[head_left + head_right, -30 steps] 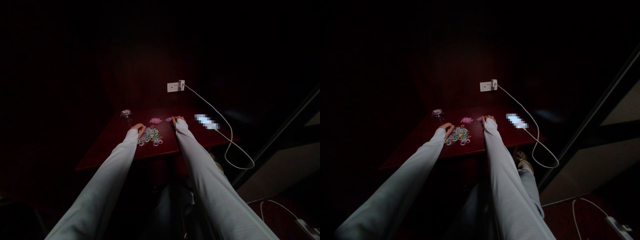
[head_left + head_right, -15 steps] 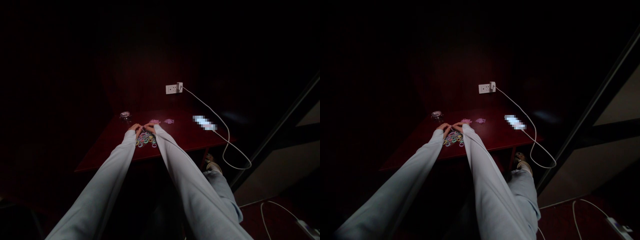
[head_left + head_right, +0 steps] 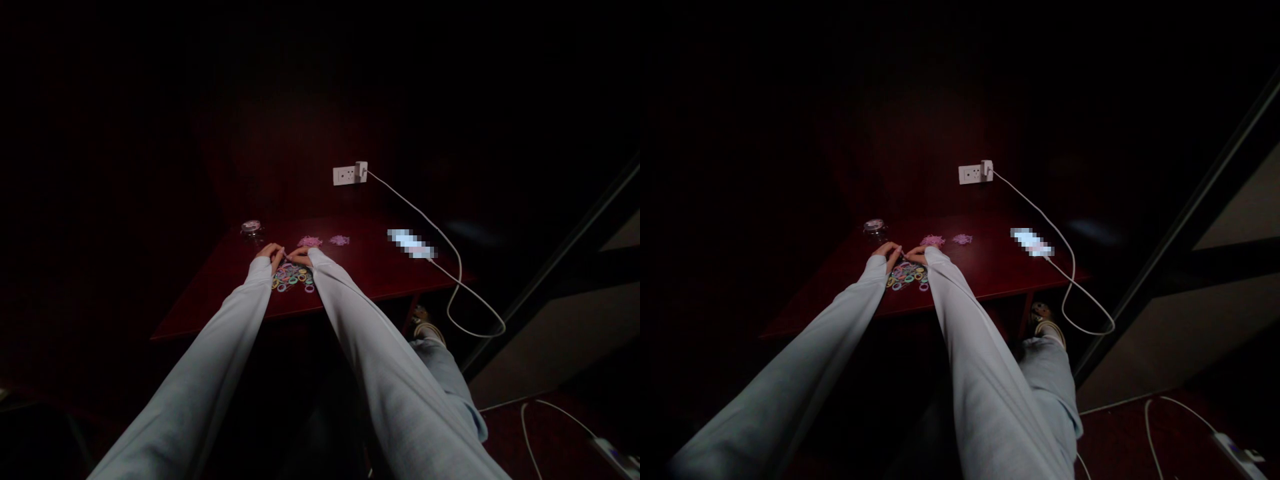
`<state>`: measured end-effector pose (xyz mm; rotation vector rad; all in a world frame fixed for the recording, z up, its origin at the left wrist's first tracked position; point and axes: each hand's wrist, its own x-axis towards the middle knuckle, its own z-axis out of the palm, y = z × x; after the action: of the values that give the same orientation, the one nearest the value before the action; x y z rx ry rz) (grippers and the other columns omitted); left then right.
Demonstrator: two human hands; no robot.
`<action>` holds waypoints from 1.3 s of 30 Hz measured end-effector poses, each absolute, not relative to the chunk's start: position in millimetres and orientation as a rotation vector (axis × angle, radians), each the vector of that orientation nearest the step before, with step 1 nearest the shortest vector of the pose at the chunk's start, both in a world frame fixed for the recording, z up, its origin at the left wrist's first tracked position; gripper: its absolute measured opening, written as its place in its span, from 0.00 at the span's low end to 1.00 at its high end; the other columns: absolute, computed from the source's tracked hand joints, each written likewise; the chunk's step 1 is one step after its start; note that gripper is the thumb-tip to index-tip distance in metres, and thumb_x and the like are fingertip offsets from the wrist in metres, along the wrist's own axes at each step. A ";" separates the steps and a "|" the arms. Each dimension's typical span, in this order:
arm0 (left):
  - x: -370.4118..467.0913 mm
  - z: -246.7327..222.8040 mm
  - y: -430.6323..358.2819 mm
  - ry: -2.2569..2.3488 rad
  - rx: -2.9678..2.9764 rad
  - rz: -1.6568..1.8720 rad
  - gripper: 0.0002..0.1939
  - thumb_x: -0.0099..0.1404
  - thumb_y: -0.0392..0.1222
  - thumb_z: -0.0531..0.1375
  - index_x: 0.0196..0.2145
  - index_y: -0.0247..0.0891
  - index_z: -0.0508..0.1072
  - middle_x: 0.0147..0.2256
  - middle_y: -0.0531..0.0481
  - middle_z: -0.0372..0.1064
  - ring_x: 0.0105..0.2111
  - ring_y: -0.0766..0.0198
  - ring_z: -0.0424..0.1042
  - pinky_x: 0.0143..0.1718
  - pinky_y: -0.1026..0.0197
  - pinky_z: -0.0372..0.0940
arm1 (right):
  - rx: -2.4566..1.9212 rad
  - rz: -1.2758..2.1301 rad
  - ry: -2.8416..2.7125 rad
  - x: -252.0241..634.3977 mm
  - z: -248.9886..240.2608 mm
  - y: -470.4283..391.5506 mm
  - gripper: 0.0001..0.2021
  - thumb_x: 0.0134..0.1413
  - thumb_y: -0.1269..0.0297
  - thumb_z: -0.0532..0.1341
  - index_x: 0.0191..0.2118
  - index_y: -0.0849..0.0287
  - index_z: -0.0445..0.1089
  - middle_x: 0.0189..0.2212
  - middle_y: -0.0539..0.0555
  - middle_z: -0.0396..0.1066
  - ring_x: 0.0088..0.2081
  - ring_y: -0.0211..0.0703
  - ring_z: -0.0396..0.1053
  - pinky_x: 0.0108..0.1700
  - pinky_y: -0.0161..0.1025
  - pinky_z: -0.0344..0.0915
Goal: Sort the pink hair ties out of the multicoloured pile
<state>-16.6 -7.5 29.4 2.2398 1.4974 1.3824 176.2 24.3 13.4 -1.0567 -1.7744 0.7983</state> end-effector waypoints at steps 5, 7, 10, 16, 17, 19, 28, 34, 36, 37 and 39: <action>-14.4 31.0 -12.3 1.492 2.237 1.396 0.12 0.72 0.47 0.57 0.31 0.43 0.72 0.28 0.52 0.66 0.31 0.60 0.66 0.35 0.61 0.62 | -0.989 1.056 -1.700 177.2 12.5 26.2 0.04 0.55 0.61 0.75 0.31 0.53 0.84 0.31 0.46 0.81 0.38 0.42 0.78 0.49 0.39 0.73; -14.6 31.2 -12.8 1.502 2.237 1.395 0.13 0.72 0.48 0.57 0.30 0.43 0.71 0.28 0.52 0.66 0.30 0.60 0.66 0.35 0.61 0.61 | -0.998 1.094 -1.630 176.3 12.9 26.3 0.04 0.56 0.62 0.74 0.32 0.54 0.83 0.30 0.46 0.80 0.38 0.42 0.77 0.49 0.39 0.72; -14.4 31.1 -13.1 1.504 2.246 1.385 0.13 0.71 0.47 0.57 0.29 0.43 0.70 0.27 0.53 0.65 0.29 0.61 0.65 0.34 0.61 0.61 | -1.026 1.087 -1.568 174.8 14.9 25.5 0.05 0.59 0.62 0.73 0.33 0.55 0.82 0.31 0.47 0.79 0.38 0.42 0.76 0.50 0.39 0.71; -18.4 28.5 -7.0 1.487 2.252 1.342 0.12 0.70 0.47 0.58 0.29 0.43 0.71 0.27 0.53 0.65 0.29 0.61 0.65 0.34 0.61 0.61 | -1.002 1.127 -1.511 175.1 19.6 21.2 0.07 0.58 0.61 0.72 0.31 0.54 0.80 0.30 0.47 0.78 0.36 0.42 0.76 0.48 0.39 0.72; -19.8 28.1 -5.2 1.480 2.257 1.323 0.11 0.70 0.47 0.58 0.29 0.43 0.71 0.27 0.53 0.65 0.29 0.61 0.65 0.34 0.61 0.61 | -0.999 1.116 -1.513 175.5 20.3 20.3 0.07 0.58 0.61 0.73 0.30 0.54 0.80 0.31 0.47 0.79 0.36 0.42 0.76 0.48 0.39 0.72; -22.4 27.3 -2.1 1.471 2.268 1.292 0.11 0.70 0.47 0.59 0.29 0.43 0.72 0.28 0.53 0.66 0.29 0.61 0.65 0.34 0.61 0.61 | -1.007 1.088 -1.525 176.0 21.8 18.7 0.07 0.58 0.61 0.73 0.30 0.54 0.79 0.31 0.48 0.79 0.37 0.43 0.76 0.49 0.40 0.72; -21.6 28.7 -3.4 1.498 2.276 1.280 0.12 0.70 0.44 0.59 0.27 0.43 0.68 0.27 0.54 0.65 0.27 0.63 0.64 0.33 0.62 0.61 | -1.014 0.943 -1.643 173.8 24.7 21.9 0.09 0.59 0.63 0.71 0.27 0.54 0.78 0.33 0.50 0.80 0.44 0.50 0.78 0.55 0.46 0.72; -21.8 31.5 -5.3 1.512 2.295 1.263 0.13 0.69 0.44 0.59 0.26 0.43 0.67 0.27 0.53 0.65 0.27 0.63 0.64 0.33 0.62 0.61 | -1.004 0.813 -1.720 174.8 24.5 24.8 0.11 0.57 0.65 0.71 0.24 0.53 0.77 0.34 0.50 0.79 0.50 0.51 0.76 0.62 0.48 0.66; -21.4 32.6 -5.7 1.522 2.289 1.270 0.13 0.69 0.43 0.59 0.26 0.43 0.67 0.27 0.54 0.64 0.27 0.63 0.63 0.32 0.62 0.60 | -1.022 0.775 -1.707 174.8 24.1 24.4 0.10 0.57 0.65 0.72 0.25 0.54 0.77 0.35 0.52 0.78 0.51 0.51 0.75 0.62 0.48 0.65; -20.7 33.3 -6.4 1.526 2.285 1.276 0.13 0.68 0.43 0.59 0.25 0.43 0.67 0.26 0.54 0.64 0.27 0.63 0.63 0.32 0.62 0.60 | -1.027 0.758 -1.700 174.7 23.7 24.1 0.10 0.56 0.65 0.72 0.25 0.55 0.77 0.35 0.52 0.77 0.51 0.50 0.74 0.63 0.47 0.65; -18.4 34.9 -9.0 1.542 2.267 1.310 0.13 0.68 0.42 0.59 0.25 0.43 0.66 0.25 0.54 0.62 0.26 0.63 0.62 0.31 0.62 0.59 | -1.028 0.727 -1.679 174.8 22.9 23.6 0.09 0.56 0.65 0.72 0.26 0.55 0.77 0.38 0.53 0.76 0.51 0.50 0.73 0.64 0.47 0.64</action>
<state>-18.4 -9.0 34.9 2.2671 1.5424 1.3101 174.8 23.6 22.9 -1.0282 -1.6794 0.7269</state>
